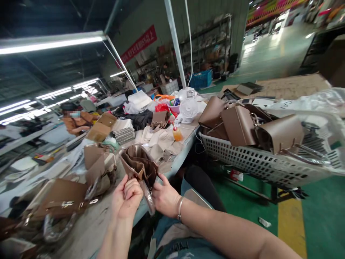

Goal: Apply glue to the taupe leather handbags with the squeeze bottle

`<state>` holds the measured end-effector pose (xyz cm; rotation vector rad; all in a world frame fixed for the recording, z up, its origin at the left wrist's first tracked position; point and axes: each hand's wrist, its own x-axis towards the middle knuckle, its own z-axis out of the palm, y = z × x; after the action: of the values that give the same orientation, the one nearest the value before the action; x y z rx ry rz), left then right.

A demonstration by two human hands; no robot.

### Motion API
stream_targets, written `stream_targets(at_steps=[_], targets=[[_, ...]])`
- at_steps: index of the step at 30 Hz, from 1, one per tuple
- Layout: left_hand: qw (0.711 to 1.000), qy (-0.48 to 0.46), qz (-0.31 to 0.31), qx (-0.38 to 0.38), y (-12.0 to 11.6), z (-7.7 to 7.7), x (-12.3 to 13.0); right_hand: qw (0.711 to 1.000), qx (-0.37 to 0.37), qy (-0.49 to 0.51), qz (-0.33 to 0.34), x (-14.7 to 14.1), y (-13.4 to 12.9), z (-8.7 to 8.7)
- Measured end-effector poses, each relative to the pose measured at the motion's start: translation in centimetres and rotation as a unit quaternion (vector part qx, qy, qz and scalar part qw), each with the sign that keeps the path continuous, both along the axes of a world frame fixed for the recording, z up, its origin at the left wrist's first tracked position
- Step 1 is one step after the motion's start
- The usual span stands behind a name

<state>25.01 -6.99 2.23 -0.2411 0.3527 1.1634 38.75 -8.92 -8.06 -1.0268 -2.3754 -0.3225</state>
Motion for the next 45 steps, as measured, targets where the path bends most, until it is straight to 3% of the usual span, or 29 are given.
stream_targets(at_steps=[3, 7, 11, 14, 18, 21, 23, 27, 31, 35, 38, 40, 41, 43, 44, 45], targets=[[0.999, -0.040, 0.001, -0.029, -0.2, -0.4, 0.2, 0.996, -0.058, -0.042, 0.051, -0.7, -0.4, -2.1], [0.998, -0.067, 0.015, 0.001, -0.3, 0.2, 0.5, 0.986, -0.111, -0.073, 0.097, -1.4, -0.1, -3.7], [0.998, -0.013, -0.066, 0.011, -0.1, 0.8, -0.1, 0.982, -0.153, -0.070, 0.088, -0.4, -0.1, -3.7], [0.988, 0.066, -0.140, 0.025, 0.2, 0.5, -1.8, 0.981, -0.178, -0.046, 0.058, 2.3, -1.0, -1.8], [0.969, 0.151, -0.192, 0.027, 0.6, -0.4, -4.1, 0.983, -0.174, 0.057, -0.019, 5.3, -1.6, 3.2], [0.942, 0.213, -0.256, 0.039, 1.0, -1.1, -4.9, 0.981, -0.121, 0.149, -0.022, 5.0, 0.2, 6.0], [0.915, 0.268, -0.294, 0.063, 1.3, -1.4, -5.1, 0.983, -0.114, 0.147, -0.011, 4.1, 2.4, 6.5], [0.886, 0.348, -0.280, 0.120, 2.2, -1.5, -5.8, 0.988, -0.108, 0.109, -0.026, 2.4, 5.9, 5.2], [0.858, 0.404, -0.271, 0.166, 3.1, -1.1, -6.6, 0.991, -0.089, 0.097, -0.037, 1.5, 5.4, 3.1], [0.842, 0.438, -0.257, 0.180, 4.2, -0.9, -6.7, 0.961, -0.253, 0.105, 0.033, 0.6, 2.5, 1.1], [0.835, 0.450, -0.257, 0.184, 5.4, -1.2, -6.5, 0.934, -0.335, 0.111, 0.061, -0.1, 0.3, 0.8], [0.824, 0.466, -0.259, 0.192, 6.2, -1.6, -6.0, 0.888, -0.407, 0.164, 0.138, -0.4, -0.7, 1.3], [0.816, 0.478, -0.258, 0.197, 6.5, -1.8, -5.7, 0.839, -0.463, 0.222, 0.182, -0.5, -1.0, 1.6], [0.797, 0.511, -0.246, 0.210, 7.2, -2.4, -5.0, 0.693, -0.558, 0.410, 0.200, -0.4, -1.0, 2.1], [0.786, 0.531, -0.233, 0.215, 7.5, -2.7, -4.6, 0.618, -0.576, 0.508, 0.168, -0.2, -0.7, 2.2], [0.778, 0.548, -0.216, 0.219, 7.7, -3.0, -4.4, 0.562, -0.570, 0.588, 0.118, 0.1, -0.2, 2.2]])
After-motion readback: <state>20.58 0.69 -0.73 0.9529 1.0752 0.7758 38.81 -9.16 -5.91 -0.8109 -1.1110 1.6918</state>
